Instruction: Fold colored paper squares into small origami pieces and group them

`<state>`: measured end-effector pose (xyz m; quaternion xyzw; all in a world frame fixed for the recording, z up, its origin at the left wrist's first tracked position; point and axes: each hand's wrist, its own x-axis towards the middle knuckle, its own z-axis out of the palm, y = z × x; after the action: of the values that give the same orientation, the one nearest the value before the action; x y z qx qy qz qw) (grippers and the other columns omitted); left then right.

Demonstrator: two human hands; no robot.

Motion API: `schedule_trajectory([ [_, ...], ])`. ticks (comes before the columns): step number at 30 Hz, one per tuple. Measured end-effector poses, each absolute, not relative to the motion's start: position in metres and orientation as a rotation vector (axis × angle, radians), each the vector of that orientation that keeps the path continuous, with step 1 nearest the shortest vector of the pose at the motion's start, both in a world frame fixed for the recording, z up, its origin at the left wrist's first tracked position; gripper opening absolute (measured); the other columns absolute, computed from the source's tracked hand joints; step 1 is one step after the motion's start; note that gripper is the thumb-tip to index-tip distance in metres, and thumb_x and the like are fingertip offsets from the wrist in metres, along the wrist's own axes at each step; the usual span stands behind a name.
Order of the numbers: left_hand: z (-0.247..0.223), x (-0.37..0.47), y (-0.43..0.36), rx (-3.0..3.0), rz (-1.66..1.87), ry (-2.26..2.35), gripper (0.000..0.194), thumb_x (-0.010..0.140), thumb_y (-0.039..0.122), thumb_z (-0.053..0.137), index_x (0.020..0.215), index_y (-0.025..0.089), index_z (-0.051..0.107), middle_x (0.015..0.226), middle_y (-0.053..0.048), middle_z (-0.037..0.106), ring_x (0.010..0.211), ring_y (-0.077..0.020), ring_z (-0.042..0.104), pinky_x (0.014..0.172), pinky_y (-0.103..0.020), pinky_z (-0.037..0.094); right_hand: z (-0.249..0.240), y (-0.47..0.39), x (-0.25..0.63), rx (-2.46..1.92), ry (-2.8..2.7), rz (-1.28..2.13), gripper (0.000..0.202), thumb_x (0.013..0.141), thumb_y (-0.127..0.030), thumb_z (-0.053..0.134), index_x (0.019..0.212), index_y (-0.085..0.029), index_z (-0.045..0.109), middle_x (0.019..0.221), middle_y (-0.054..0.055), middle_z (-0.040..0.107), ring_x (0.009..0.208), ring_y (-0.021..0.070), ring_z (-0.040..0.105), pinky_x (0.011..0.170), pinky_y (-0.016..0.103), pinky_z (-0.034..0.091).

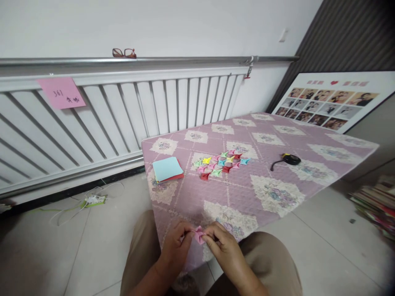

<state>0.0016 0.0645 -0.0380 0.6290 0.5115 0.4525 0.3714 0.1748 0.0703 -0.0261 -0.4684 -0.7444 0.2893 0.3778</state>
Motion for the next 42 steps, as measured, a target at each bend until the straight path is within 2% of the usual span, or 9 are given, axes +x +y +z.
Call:
schedule_trajectory([
  [8,-0.048,-0.002,0.064,1.964,0.973,1.341,0.017,0.086,0.017,0.043,0.083,0.020,0.059,0.085,-0.004,0.061,0.081,-0.0171,0.057,0.075,-0.030,0.045,-0.028,0.069,0.183,-1.164,-1.991,0.769,0.020,0.093,-0.026,0.046,0.077,-0.023,0.058,0.077,0.001,0.057,0.074,0.0147,0.056,0.067,0.025,0.045],
  [14,-0.057,-0.001,0.064,1.788,0.943,1.446,0.014,0.084,0.019,0.046,0.081,0.021,0.059,0.081,-0.002,0.064,0.078,-0.0173,0.058,0.073,-0.030,0.044,-0.035,0.069,0.190,-1.229,-1.858,0.730,0.023,0.092,-0.029,0.045,0.075,-0.022,0.058,0.073,0.001,0.058,0.071,0.0151,0.056,0.067,0.027,0.044],
  [18,-0.057,0.000,0.067,1.603,0.950,1.475,0.013,0.082,0.021,0.047,0.079,0.020,0.059,0.078,-0.001,0.064,0.076,-0.0174,0.059,0.070,-0.029,0.045,-0.045,0.068,0.192,-1.300,-1.766,0.735,0.021,0.089,-0.032,0.048,0.073,-0.022,0.056,0.069,0.000,0.057,0.065,0.0147,0.054,0.061,0.026,0.043],
  [28,-0.063,0.004,0.069,1.363,1.065,1.440,0.010,0.080,0.026,0.049,0.075,0.020,0.055,0.073,0.001,0.060,0.070,-0.0160,0.055,0.066,-0.027,0.044,-0.066,0.066,0.189,-1.260,-1.417,0.999,0.028,0.087,-0.045,0.052,0.073,-0.020,0.056,0.069,0.001,0.058,0.061,0.0134,0.053,0.055,0.024,0.043],
  [31,-0.064,0.002,0.071,1.478,0.960,1.467,0.011,0.081,0.022,0.048,0.075,0.019,0.057,0.074,0.000,0.061,0.072,-0.0163,0.056,0.067,-0.028,0.043,-0.067,0.068,0.191,-1.289,-1.538,0.898,0.024,0.087,-0.040,0.052,0.073,-0.021,0.056,0.067,0.000,0.057,0.061,0.0139,0.053,0.056,0.024,0.043],
  [37,-0.060,-0.001,0.074,2.030,0.664,1.539,0.015,0.077,0.010,0.050,0.078,0.020,0.060,0.081,-0.002,0.062,0.082,-0.0193,0.055,0.074,-0.031,0.038,-0.068,0.073,0.200,-1.313,-1.936,0.668,0.015,0.085,-0.020,0.048,0.073,-0.023,0.056,0.072,0.000,0.059,0.069,0.0157,0.058,0.064,0.027,0.046],
  [39,-0.060,0.000,0.074,2.091,0.597,1.564,0.015,0.076,0.009,0.050,0.077,0.020,0.060,0.082,-0.002,0.062,0.083,-0.0197,0.055,0.074,-0.031,0.037,-0.066,0.073,0.201,-1.319,-1.972,0.611,0.010,0.082,-0.018,0.051,0.083,-0.023,0.060,0.081,0.003,0.061,0.076,0.0177,0.060,0.069,0.029,0.048],
  [42,-0.062,0.002,0.074,2.110,0.565,1.579,0.014,0.077,0.010,0.051,0.078,0.021,0.060,0.084,-0.002,0.063,0.085,-0.0201,0.055,0.076,-0.032,0.036,-0.056,0.073,0.198,-1.302,-1.987,0.520,0.018,0.081,-0.020,0.056,0.099,-0.024,0.060,0.100,0.007,0.063,0.096,0.0217,0.059,0.083,0.036,0.048],
])
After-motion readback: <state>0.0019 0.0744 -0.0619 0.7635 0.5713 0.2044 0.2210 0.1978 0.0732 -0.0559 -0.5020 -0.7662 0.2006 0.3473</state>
